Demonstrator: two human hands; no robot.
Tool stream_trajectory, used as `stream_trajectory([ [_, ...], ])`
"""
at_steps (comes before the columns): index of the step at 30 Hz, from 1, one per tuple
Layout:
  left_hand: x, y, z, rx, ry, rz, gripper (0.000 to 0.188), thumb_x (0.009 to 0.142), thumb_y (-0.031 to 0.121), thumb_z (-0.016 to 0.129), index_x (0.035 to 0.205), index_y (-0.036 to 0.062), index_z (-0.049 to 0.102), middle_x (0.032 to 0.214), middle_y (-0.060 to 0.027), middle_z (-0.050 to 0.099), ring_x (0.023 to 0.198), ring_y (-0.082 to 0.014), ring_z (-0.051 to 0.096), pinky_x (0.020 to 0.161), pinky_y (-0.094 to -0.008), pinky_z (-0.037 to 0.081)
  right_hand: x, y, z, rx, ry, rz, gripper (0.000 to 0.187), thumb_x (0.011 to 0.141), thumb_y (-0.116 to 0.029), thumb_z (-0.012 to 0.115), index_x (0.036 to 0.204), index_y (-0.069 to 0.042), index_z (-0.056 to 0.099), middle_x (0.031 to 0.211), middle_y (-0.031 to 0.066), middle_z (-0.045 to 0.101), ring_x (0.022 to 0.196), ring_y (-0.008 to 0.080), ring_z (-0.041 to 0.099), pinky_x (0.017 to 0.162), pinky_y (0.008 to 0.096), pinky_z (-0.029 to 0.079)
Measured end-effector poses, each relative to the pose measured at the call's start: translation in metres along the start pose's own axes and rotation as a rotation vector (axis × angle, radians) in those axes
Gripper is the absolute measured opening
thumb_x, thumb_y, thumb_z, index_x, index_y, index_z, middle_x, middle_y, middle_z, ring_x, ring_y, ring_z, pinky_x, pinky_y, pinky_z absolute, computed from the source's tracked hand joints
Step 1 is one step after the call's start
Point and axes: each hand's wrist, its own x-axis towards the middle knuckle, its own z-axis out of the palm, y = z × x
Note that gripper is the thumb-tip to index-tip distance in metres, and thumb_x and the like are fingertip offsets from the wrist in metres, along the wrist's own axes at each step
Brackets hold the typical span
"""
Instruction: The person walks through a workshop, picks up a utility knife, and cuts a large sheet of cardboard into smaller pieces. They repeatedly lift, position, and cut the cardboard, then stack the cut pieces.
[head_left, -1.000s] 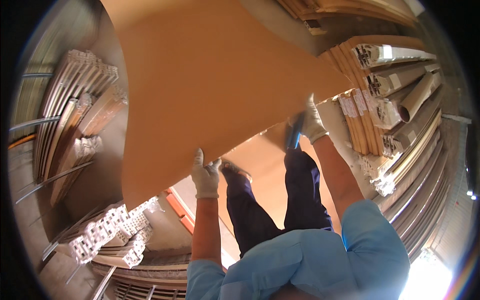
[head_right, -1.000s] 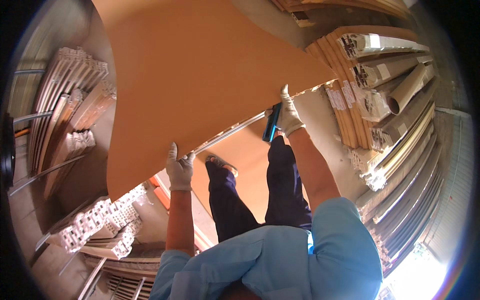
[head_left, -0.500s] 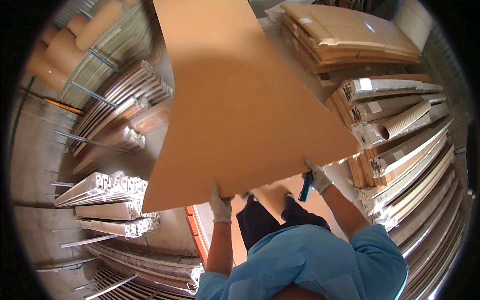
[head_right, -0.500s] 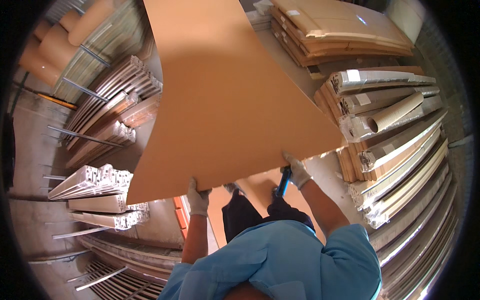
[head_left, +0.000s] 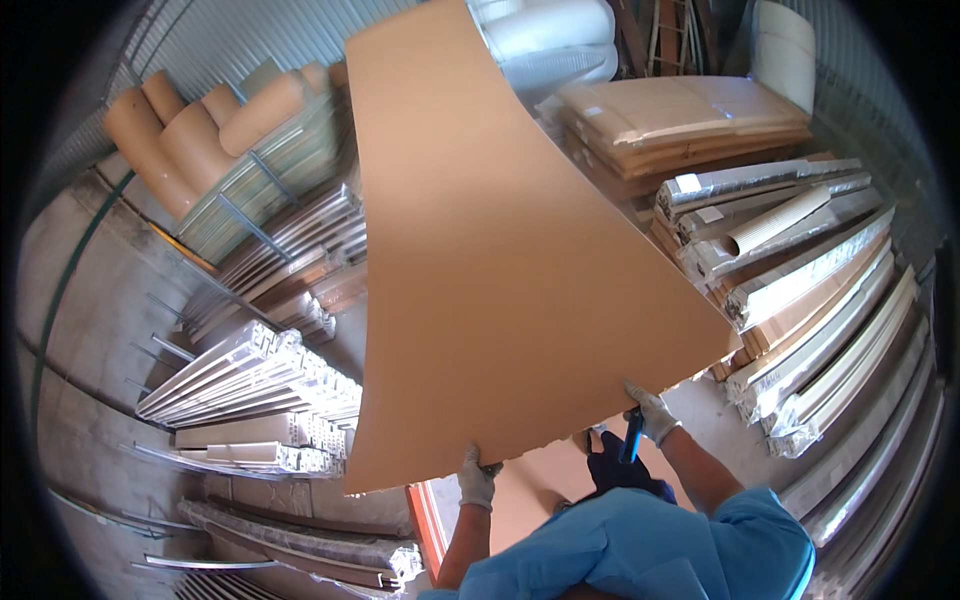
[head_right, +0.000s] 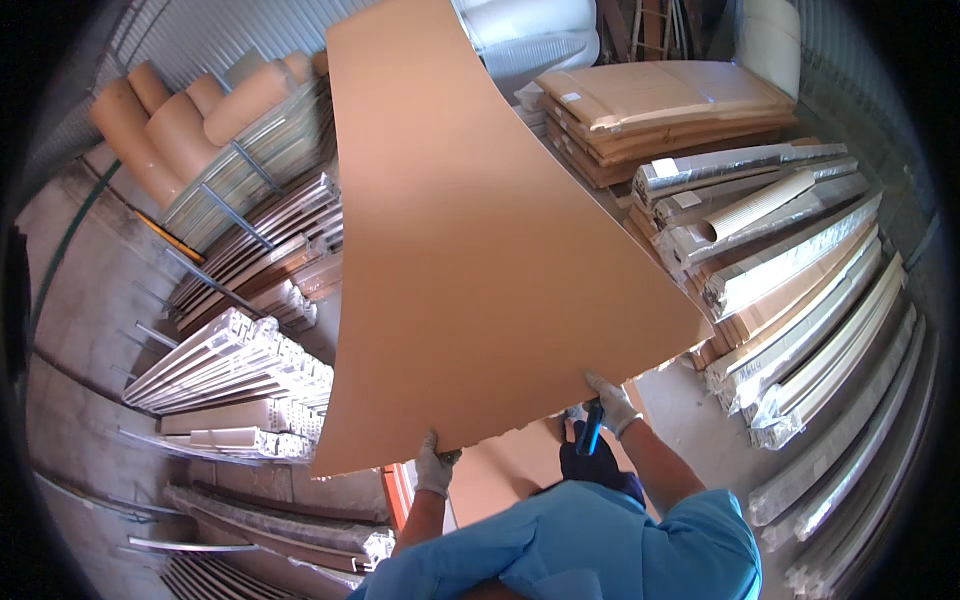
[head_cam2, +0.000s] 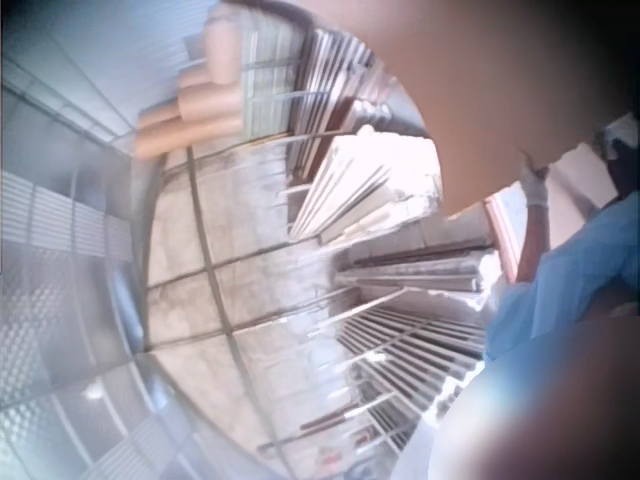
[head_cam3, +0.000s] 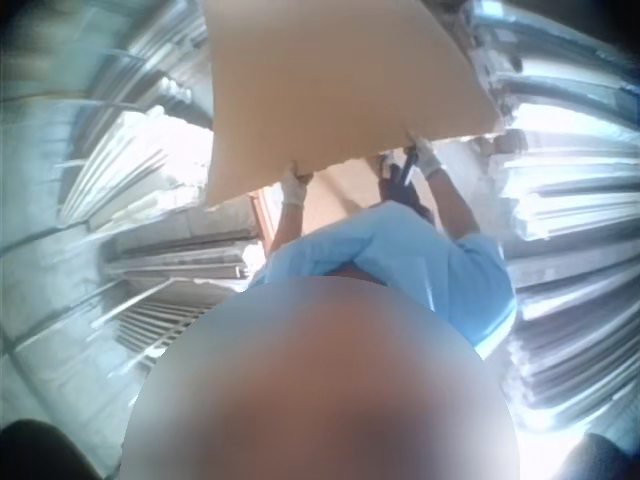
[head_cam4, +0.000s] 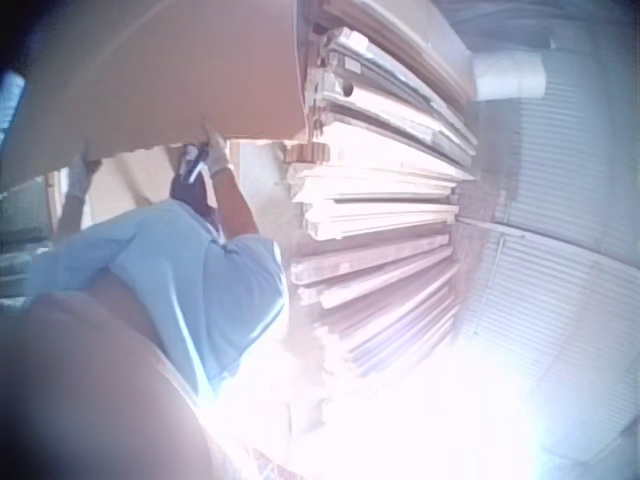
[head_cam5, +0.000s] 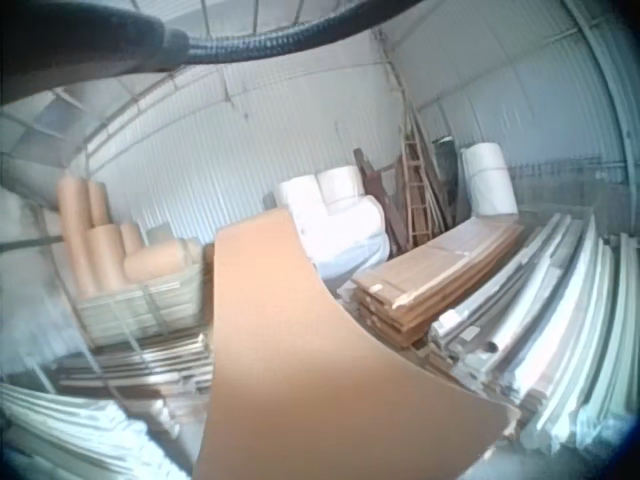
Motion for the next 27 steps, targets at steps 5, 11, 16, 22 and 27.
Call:
stream_trajectory([
  [5,-0.096,-0.018,-0.039,-0.024,0.101,-0.019,0.042,0.084,0.039,0.066,0.117,0.0169,0.053,0.101,-0.0035,0.061,0.087,-0.0201,0.06,0.068,-0.0403,0.05,-0.094,0.029,-0.018,-0.014,0.021,-0.001,0.022,0.085,-0.034,0.066,0.093,-0.014,0.06,0.069,-0.0016,0.057,0.05,0.0107,0.051,0.046,0.0255,0.043],
  [11,-0.193,-0.035,-0.063,-0.049,0.008,0.269,0.041,0.085,0.04,0.063,0.119,0.0185,0.054,0.108,-0.0003,0.061,0.093,-0.0176,0.059,0.071,-0.0369,0.048,-0.183,0.061,-0.044,0.085,-0.032,-0.051,0.022,0.085,-0.034,0.068,0.081,-0.014,0.058,0.064,-0.0034,0.05,0.047,0.0098,0.043,0.043,0.0243,0.037],
  [16,-0.266,-0.062,-0.079,0.016,0.024,0.298,0.04,0.086,0.038,0.062,0.12,0.018,0.054,0.116,-0.001,0.06,0.098,-0.017,0.059,0.074,-0.0365,0.048,-0.247,0.078,-0.089,0.055,-0.098,-0.151,0.024,0.083,-0.035,0.069,0.088,-0.013,0.06,0.073,-0.0023,0.055,0.055,0.0108,0.049,0.05,0.0252,0.042],
  [22,-0.386,-0.09,-0.094,-0.022,-0.068,0.306,0.047,0.088,0.036,0.061,0.127,0.0125,0.049,0.122,-0.0047,0.056,0.107,-0.0202,0.057,0.081,-0.0391,0.05,-0.367,0.083,-0.134,0.053,-0.046,-0.145,0.029,0.08,-0.034,0.073,0.095,-0.012,0.062,0.086,-0.0002,0.06,0.06,0.0107,0.055,0.052,0.0256,0.047],
  [27,-0.482,-0.131,-0.143,-0.011,-0.086,0.272,0.042,0.086,0.038,0.063,0.123,0.0189,0.053,0.117,-0.001,0.06,0.103,-0.0179,0.057,0.082,-0.0431,0.047,-0.465,0.133,-0.179,0.043,0.002,-0.162,0.029,0.078,-0.03,0.075,0.094,-0.01,0.061,0.075,-0.0003,0.059,0.056,0.0115,0.056,0.047,0.0256,0.049],
])
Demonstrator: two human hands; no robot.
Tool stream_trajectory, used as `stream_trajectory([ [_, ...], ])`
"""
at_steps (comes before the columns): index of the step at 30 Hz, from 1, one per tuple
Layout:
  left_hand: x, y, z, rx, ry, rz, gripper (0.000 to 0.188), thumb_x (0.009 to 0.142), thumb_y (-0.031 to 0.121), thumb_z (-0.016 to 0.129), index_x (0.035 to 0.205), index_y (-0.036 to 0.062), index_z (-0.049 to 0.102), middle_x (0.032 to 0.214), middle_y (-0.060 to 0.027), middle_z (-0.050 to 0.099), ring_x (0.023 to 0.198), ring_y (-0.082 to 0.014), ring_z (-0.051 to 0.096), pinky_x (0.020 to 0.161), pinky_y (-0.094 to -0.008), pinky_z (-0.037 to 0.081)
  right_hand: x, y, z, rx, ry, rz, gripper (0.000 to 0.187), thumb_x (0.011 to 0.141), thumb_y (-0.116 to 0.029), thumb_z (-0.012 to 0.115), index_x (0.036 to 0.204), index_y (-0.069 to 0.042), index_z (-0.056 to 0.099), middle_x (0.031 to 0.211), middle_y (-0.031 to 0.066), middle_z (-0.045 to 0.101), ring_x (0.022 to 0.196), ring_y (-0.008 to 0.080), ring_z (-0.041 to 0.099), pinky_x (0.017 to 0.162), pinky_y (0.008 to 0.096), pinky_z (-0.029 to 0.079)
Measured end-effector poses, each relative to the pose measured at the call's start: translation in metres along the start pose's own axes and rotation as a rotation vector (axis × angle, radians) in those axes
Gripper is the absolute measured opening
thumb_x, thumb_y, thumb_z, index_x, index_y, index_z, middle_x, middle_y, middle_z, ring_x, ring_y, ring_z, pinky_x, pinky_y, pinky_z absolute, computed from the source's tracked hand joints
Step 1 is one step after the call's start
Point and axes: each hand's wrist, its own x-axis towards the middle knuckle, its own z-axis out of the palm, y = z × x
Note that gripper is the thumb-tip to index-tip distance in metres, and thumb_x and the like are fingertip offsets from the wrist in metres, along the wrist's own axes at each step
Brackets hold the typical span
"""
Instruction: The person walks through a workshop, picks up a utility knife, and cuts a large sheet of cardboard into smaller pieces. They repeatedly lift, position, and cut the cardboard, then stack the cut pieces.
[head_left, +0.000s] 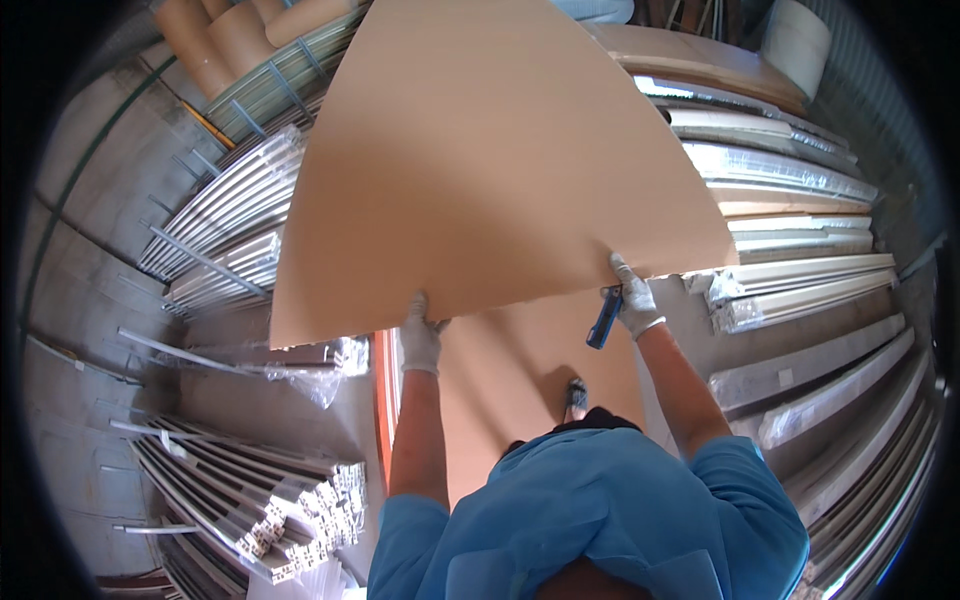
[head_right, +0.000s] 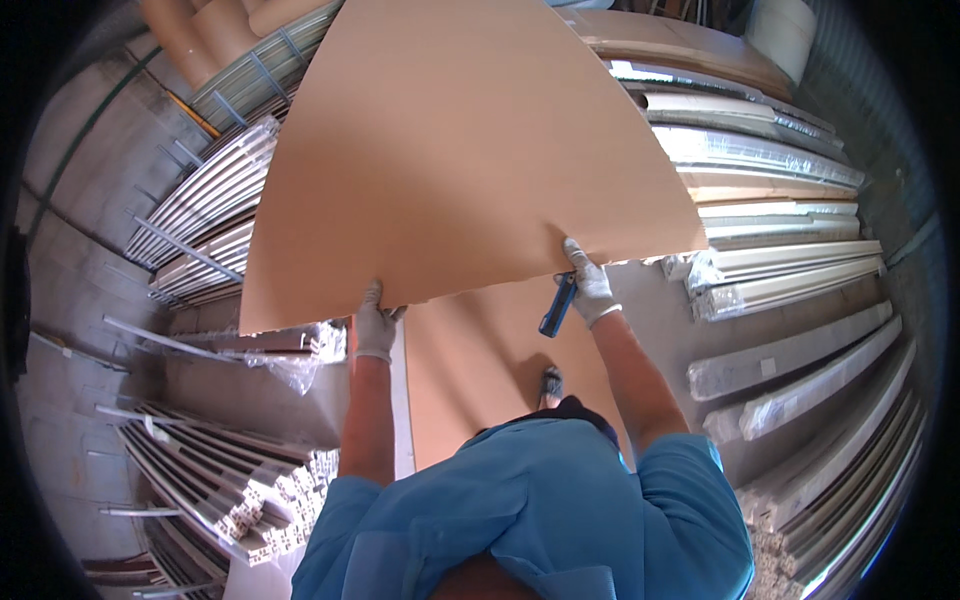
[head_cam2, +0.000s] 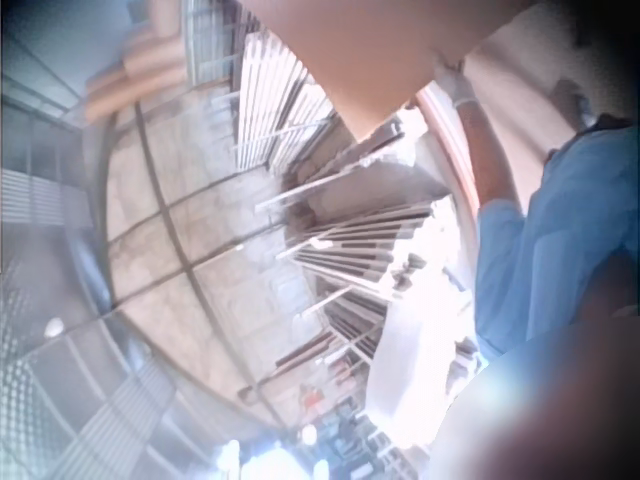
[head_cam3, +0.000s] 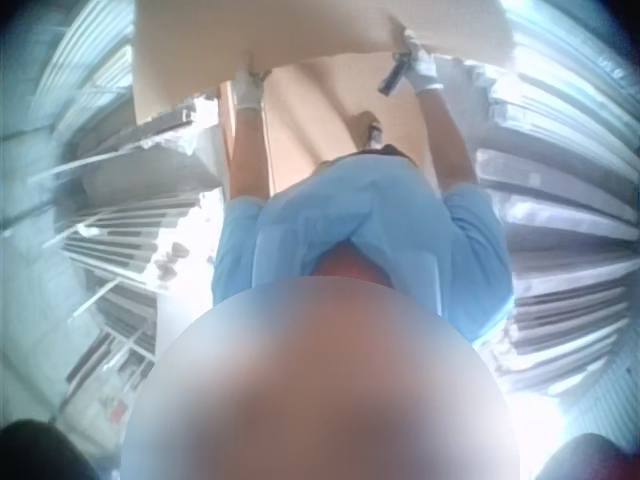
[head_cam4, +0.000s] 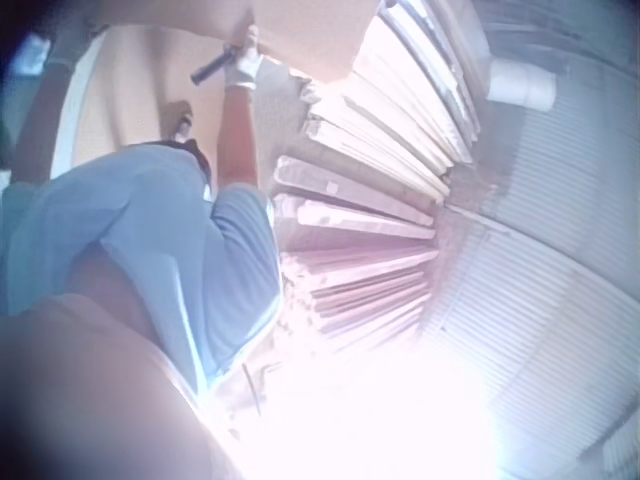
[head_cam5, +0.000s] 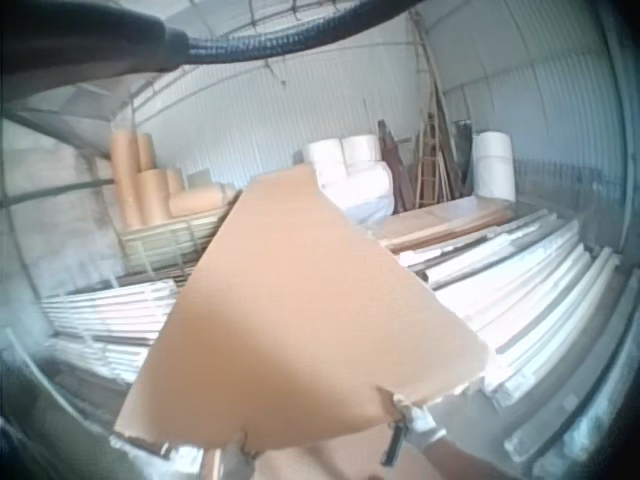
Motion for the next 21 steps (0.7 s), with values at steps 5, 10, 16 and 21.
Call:
stream_trajectory([
  [5,-0.108,-0.041,-0.079,-0.034,0.044,-0.053,0.041,0.089,0.037,0.059,0.124,0.0183,0.051,0.116,-0.0013,0.06,0.104,-0.0182,0.057,0.081,-0.0414,0.046,-0.106,0.067,-0.048,-0.028,0.012,0.048,0.032,0.078,-0.036,0.075,0.093,-0.011,0.063,0.074,0.0006,0.059,0.05,0.0125,0.05,0.046,0.0273,0.045],
  [10,-0.224,-0.068,-0.131,-0.024,0.052,-0.135,0.044,0.089,0.038,0.058,0.127,0.0162,0.05,0.116,-0.0023,0.06,0.099,-0.0186,0.06,0.076,-0.0412,0.05,-0.218,0.108,-0.095,-0.034,0.098,0.135,0.025,0.082,-0.036,0.071,0.083,-0.013,0.061,0.063,-0.0018,0.055,0.04,0.0117,0.041,0.039,0.024,0.035],
  [16,-0.358,-0.118,-0.184,0.031,0.109,-0.243,0.044,0.086,0.043,0.061,0.121,0.0178,0.053,0.115,-0.002,0.06,0.1,-0.0176,0.057,0.08,-0.0398,0.045,-0.334,0.156,-0.169,-0.096,0.104,0.129,0.028,0.082,-0.037,0.071,0.087,-0.011,0.061,0.066,-0.0007,0.058,0.041,0.0114,0.047,0.041,0.024,0.042],
  [21,-0.456,-0.164,-0.22,-0.009,0.178,-0.284,0.042,0.085,0.043,0.062,0.119,0.0179,0.054,0.11,-0.0032,0.061,0.097,-0.0192,0.058,0.081,-0.0419,0.045,-0.411,0.181,-0.237,-0.088,-0.031,0.181,0.027,0.083,-0.032,0.07,0.094,-0.01,0.06,0.074,-0.0009,0.06,0.055,0.0101,0.054,0.047,0.024,0.047],
])
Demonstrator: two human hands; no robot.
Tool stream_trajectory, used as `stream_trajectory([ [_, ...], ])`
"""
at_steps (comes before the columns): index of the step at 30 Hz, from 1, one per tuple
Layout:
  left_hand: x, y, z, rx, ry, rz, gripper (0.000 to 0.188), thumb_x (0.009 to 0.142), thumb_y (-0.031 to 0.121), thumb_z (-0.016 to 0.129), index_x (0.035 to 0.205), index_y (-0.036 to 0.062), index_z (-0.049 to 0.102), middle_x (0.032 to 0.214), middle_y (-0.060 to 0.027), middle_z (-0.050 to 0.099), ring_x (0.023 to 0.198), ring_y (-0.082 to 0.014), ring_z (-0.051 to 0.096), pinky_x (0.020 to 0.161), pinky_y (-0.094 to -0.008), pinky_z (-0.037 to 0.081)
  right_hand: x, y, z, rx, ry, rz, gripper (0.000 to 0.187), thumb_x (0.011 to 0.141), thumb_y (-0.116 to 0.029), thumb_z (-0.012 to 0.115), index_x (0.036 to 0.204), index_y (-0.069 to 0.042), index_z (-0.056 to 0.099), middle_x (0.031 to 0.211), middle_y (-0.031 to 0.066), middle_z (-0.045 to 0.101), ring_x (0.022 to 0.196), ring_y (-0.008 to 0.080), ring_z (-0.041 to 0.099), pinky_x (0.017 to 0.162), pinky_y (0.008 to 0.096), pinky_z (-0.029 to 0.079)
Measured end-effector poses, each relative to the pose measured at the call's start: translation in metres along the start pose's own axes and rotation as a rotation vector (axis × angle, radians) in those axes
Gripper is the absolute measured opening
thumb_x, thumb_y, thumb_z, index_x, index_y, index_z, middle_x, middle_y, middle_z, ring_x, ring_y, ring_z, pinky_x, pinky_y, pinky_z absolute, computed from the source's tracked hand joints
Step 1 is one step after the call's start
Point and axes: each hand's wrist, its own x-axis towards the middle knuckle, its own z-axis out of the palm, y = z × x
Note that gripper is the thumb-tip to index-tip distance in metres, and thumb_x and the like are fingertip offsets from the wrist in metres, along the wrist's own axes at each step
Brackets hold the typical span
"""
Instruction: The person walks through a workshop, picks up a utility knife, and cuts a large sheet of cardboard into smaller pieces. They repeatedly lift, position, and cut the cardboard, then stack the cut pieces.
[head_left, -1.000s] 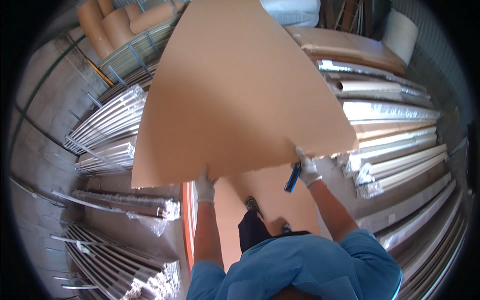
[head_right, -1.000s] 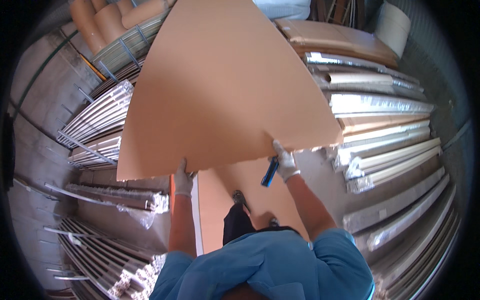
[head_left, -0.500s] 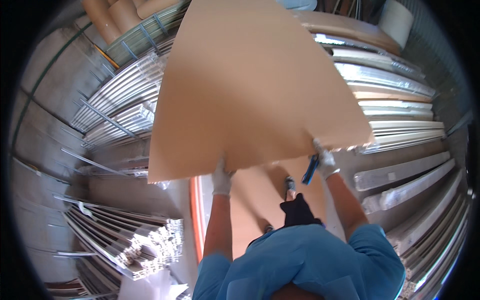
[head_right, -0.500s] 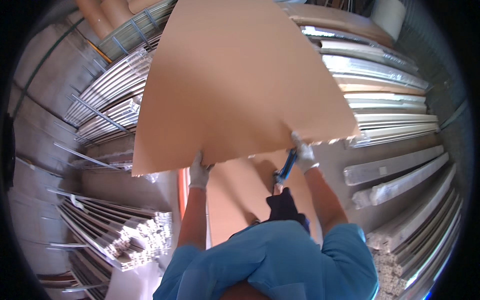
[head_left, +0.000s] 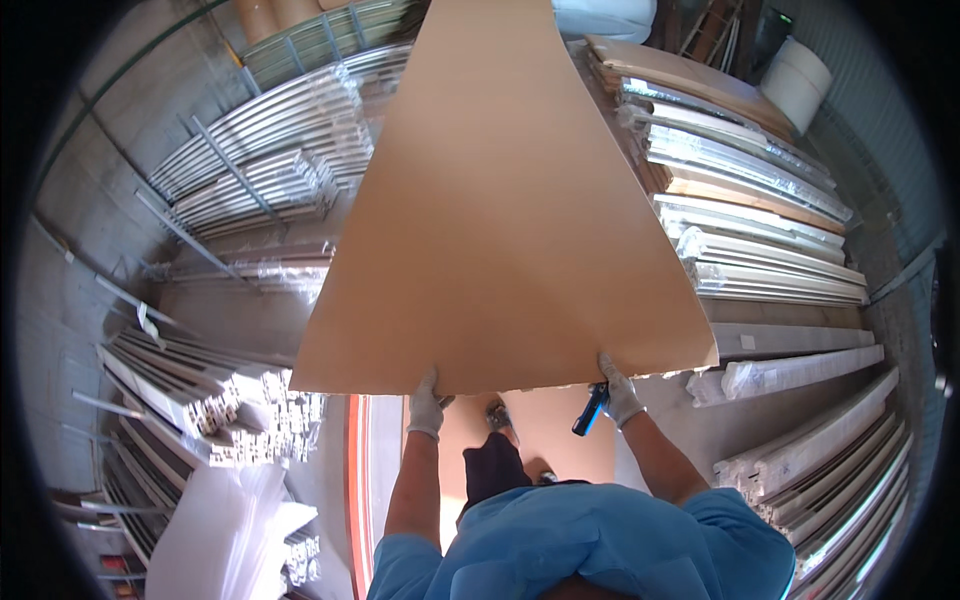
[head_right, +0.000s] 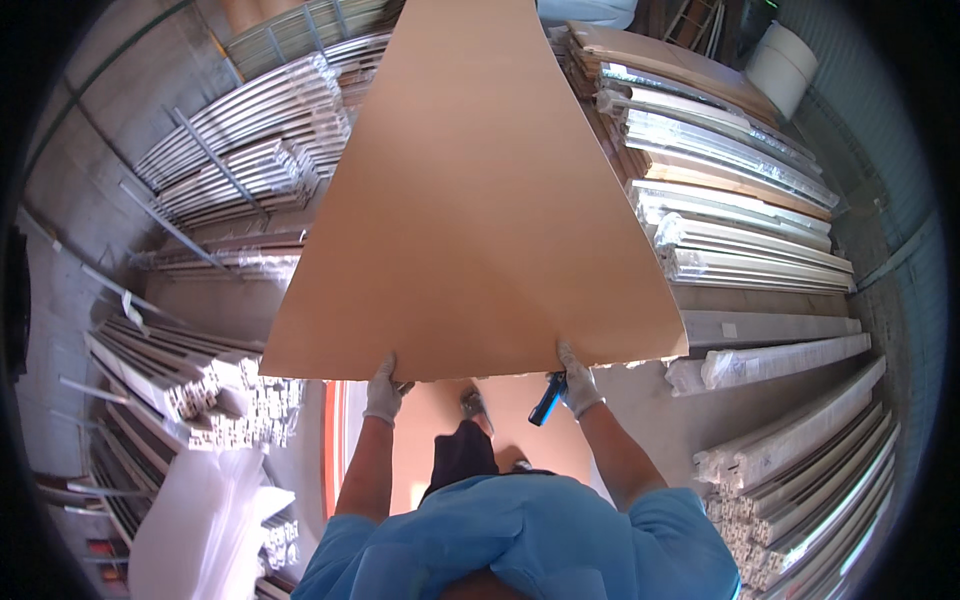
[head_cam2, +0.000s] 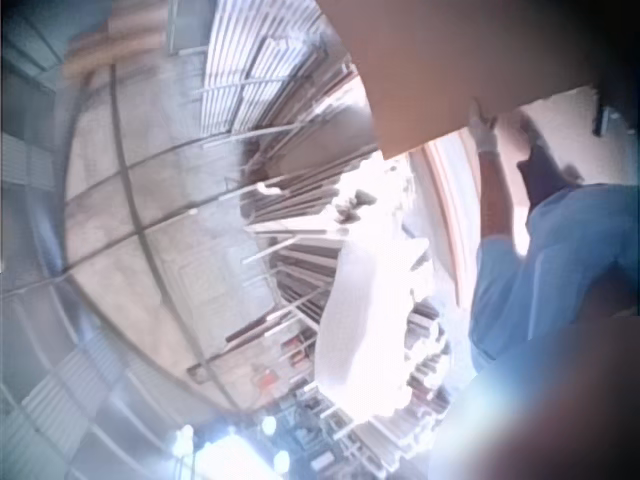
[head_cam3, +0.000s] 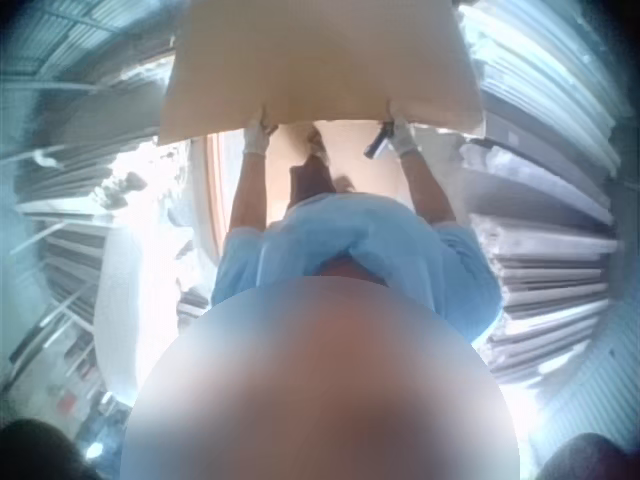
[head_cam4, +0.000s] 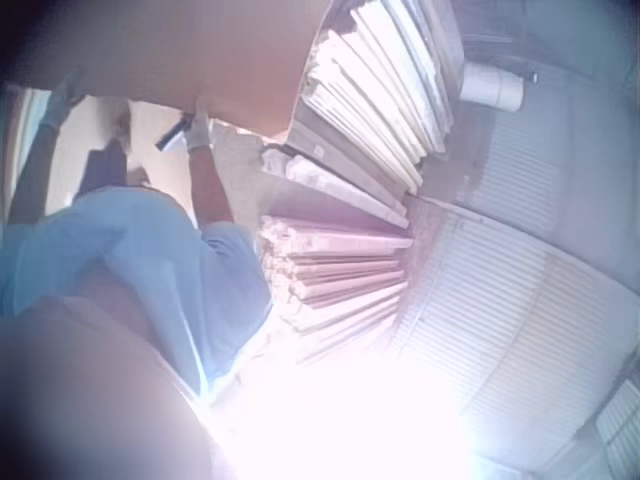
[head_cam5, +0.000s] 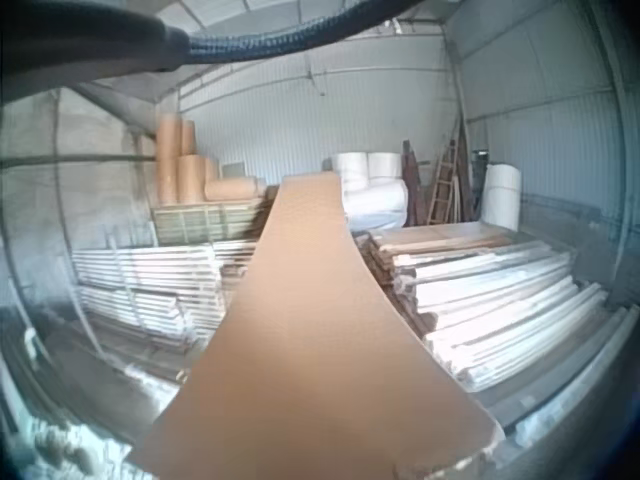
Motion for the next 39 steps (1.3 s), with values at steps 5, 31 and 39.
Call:
stream_trajectory([
  [5,-0.083,-0.062,-0.045,-0.036,0.042,-0.09,0.041,0.086,0.039,0.061,0.119,0.0162,0.053,0.109,-0.0055,0.06,0.096,-0.0221,0.058,0.081,-0.043,0.046,-0.077,0.047,-0.055,0.064,0.012,0.012,0.022,0.083,-0.029,0.071,0.091,-0.011,0.06,0.072,-0.0012,0.058,0.053,0.0093,0.052,0.045,0.0239,0.044],
  [31,-0.364,-0.313,-0.26,-0.059,0.222,-0.212,0.034,0.089,0.036,0.059,0.107,0.0066,0.059,0.099,-0.0087,0.062,0.083,-0.0234,0.062,0.074,-0.0373,0.05,-0.358,0.281,-0.274,-0.026,0.0,0.195,0.017,0.085,-0.028,0.068,0.083,-0.013,0.059,0.06,-0.0029,0.052,0.047,0.0081,0.046,0.042,0.0218,0.039],
  [39,-0.403,-0.441,-0.296,-0.415,0.529,-0.149,0.025,0.087,0.02,0.057,0.107,0.0038,0.058,0.087,-0.0064,0.062,0.071,-0.0174,0.059,0.064,-0.0347,0.049,-0.372,0.387,-0.412,0.095,0.024,0.348,0.016,0.083,-0.024,0.071,0.082,-0.013,0.059,0.063,-0.0044,0.052,0.05,0.0077,0.047,0.045,0.0208,0.042],
])
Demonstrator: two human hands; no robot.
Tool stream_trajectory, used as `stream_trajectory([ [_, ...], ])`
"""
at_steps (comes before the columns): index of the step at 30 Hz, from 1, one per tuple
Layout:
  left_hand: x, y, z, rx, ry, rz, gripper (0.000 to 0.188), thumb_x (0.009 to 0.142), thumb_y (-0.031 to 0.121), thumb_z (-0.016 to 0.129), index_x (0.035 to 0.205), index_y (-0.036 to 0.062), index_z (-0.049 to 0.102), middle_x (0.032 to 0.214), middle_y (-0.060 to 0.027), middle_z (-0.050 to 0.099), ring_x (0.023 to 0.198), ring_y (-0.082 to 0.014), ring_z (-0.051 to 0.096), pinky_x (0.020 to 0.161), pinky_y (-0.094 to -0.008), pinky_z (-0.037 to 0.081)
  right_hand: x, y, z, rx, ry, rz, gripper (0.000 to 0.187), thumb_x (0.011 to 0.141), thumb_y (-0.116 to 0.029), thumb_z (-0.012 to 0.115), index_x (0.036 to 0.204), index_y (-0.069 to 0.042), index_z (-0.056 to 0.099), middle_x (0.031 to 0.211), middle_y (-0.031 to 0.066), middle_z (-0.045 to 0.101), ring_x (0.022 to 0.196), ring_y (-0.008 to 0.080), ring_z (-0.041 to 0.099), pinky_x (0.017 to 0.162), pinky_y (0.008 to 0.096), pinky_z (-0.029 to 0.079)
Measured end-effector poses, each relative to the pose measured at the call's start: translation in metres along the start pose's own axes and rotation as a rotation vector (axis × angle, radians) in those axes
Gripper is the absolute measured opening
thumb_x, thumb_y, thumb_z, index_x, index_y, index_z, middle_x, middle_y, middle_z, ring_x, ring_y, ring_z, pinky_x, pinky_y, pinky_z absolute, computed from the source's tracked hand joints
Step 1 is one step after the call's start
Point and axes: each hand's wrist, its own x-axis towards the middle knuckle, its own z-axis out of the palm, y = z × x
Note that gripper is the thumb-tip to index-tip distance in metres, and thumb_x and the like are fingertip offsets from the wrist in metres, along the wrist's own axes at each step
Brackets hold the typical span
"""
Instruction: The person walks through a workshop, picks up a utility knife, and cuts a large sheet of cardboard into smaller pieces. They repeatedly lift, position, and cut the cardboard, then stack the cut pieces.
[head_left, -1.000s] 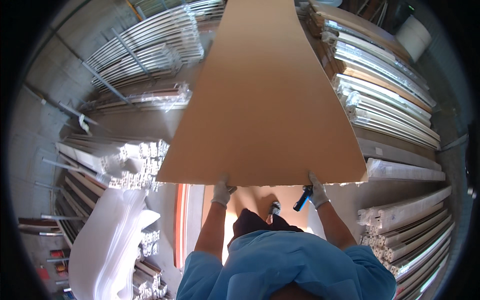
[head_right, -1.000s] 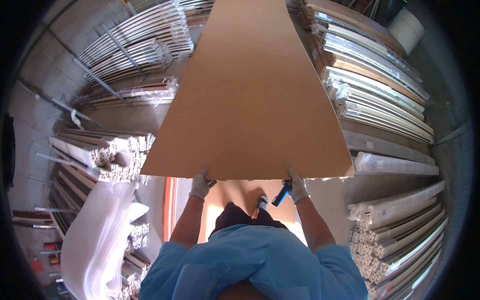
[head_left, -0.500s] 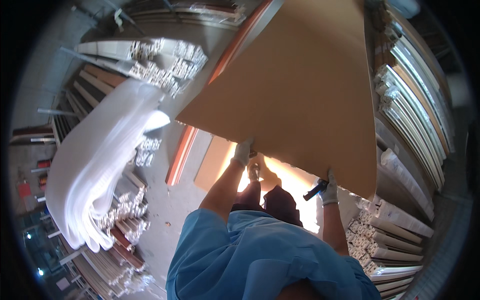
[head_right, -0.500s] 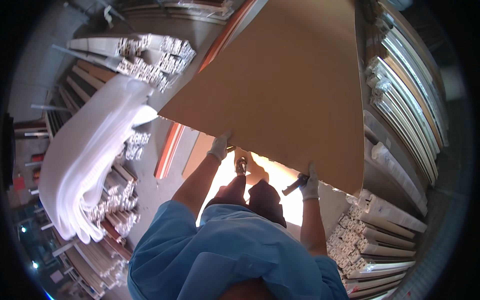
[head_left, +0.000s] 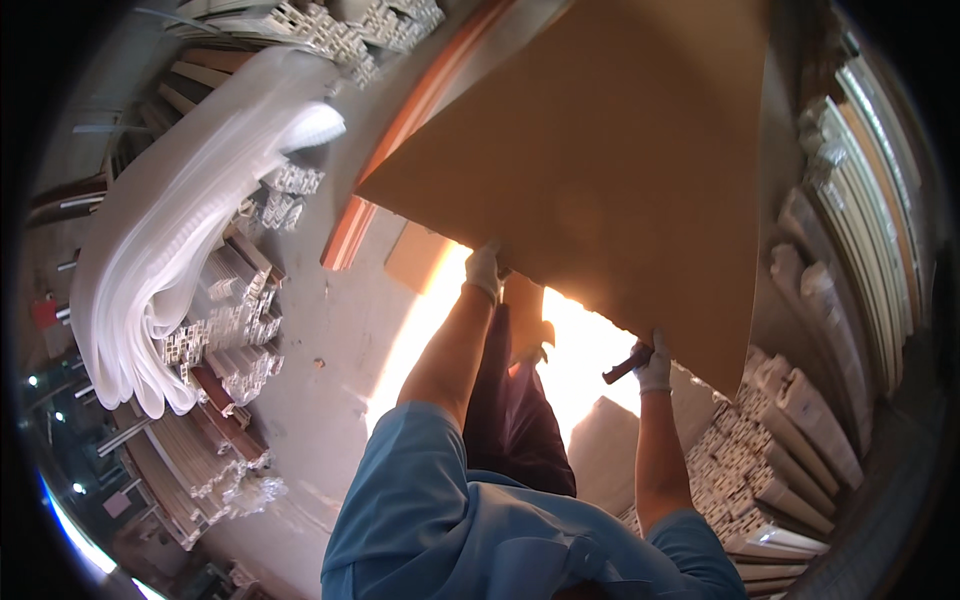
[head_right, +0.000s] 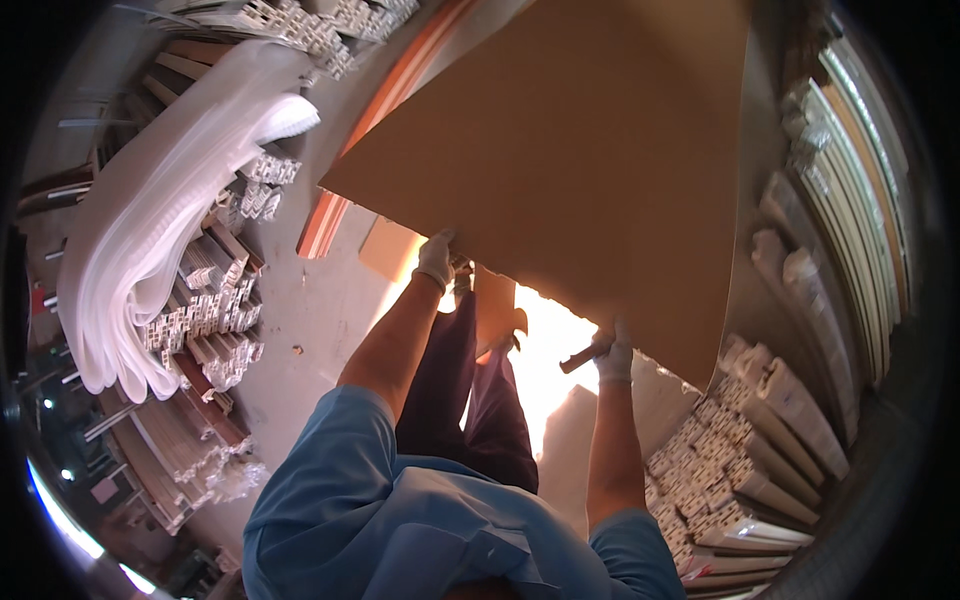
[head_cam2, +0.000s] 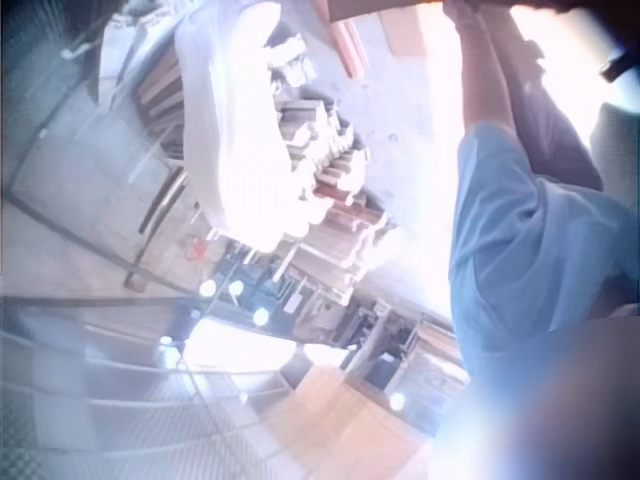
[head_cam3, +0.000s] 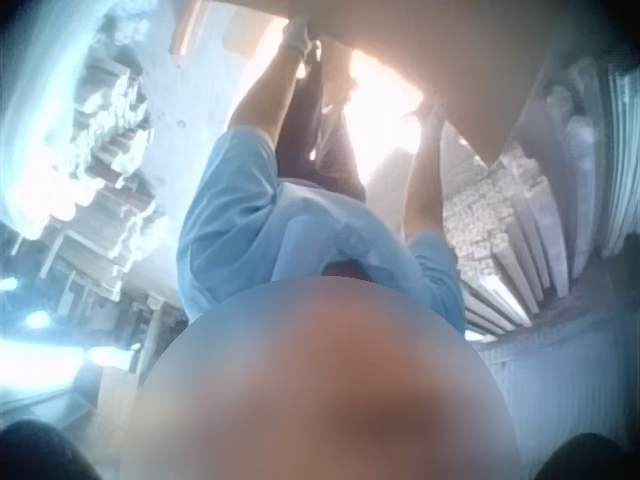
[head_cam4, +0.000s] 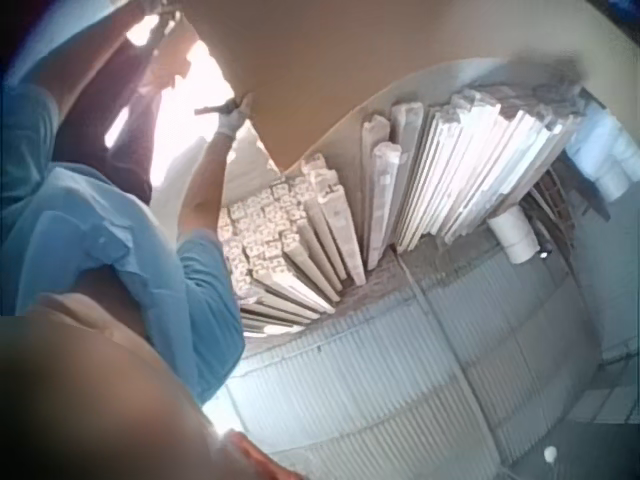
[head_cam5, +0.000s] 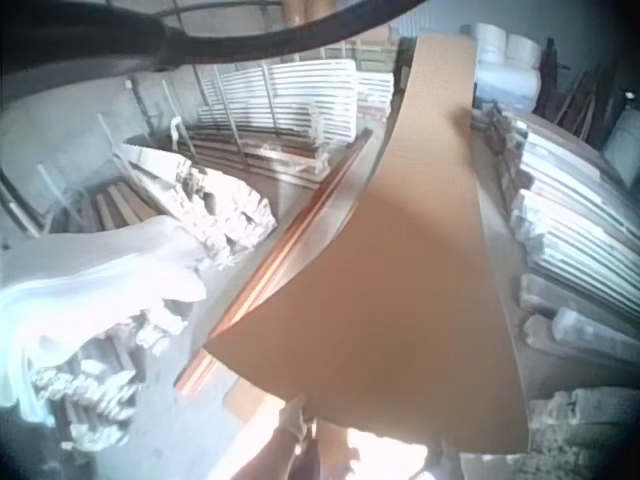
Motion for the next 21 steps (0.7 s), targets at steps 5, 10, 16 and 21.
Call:
stream_trajectory([
  [5,0.047,-0.038,-0.063,0.241,0.057,-0.056,0.022,0.087,0.017,0.059,0.105,0.0041,0.058,0.089,-0.0061,0.062,0.075,-0.0178,0.059,0.071,-0.0375,0.049,0.015,0.063,-0.044,0.052,0.127,-0.012,0.017,0.078,-0.015,0.075,0.08,-0.013,0.058,0.065,-0.0051,0.052,0.053,0.0058,0.048,0.046,0.0195,0.042],
  [10,0.102,-0.092,-0.124,0.331,0.172,-0.169,0.016,0.086,0.019,0.063,0.094,0.0044,0.063,0.084,-0.0063,0.064,0.078,-0.0194,0.062,0.078,-0.0402,0.048,0.045,0.142,-0.079,0.252,0.453,-0.03,0.014,0.08,-0.011,0.072,0.081,-0.012,0.058,0.068,-0.0038,0.053,0.056,0.0073,0.05,0.047,0.0206,0.043],
  [16,0.162,-0.13,-0.203,0.385,0.257,-0.19,0.021,0.087,0.019,0.064,0.098,0.0023,0.061,0.084,-0.0079,0.061,0.074,-0.0213,0.06,0.082,-0.0389,0.047,0.086,0.243,-0.136,0.345,0.615,-0.067,0.013,0.082,-0.012,0.07,0.09,-0.008,0.061,0.077,-0.0013,0.059,0.066,0.0112,0.057,0.059,0.0234,0.053],
  [21,0.205,-0.14,-0.271,0.375,0.315,-0.23,0.022,0.088,0.018,0.062,0.105,0.0037,0.06,0.088,-0.0104,0.062,0.079,-0.0218,0.059,0.08,-0.0376,0.047,0.092,0.312,-0.18,0.149,0.494,-0.043,0.012,0.086,-0.01,0.064,0.097,-0.008,0.06,0.086,0.0023,0.062,0.072,0.0138,0.06,0.062,0.025,0.054],
])
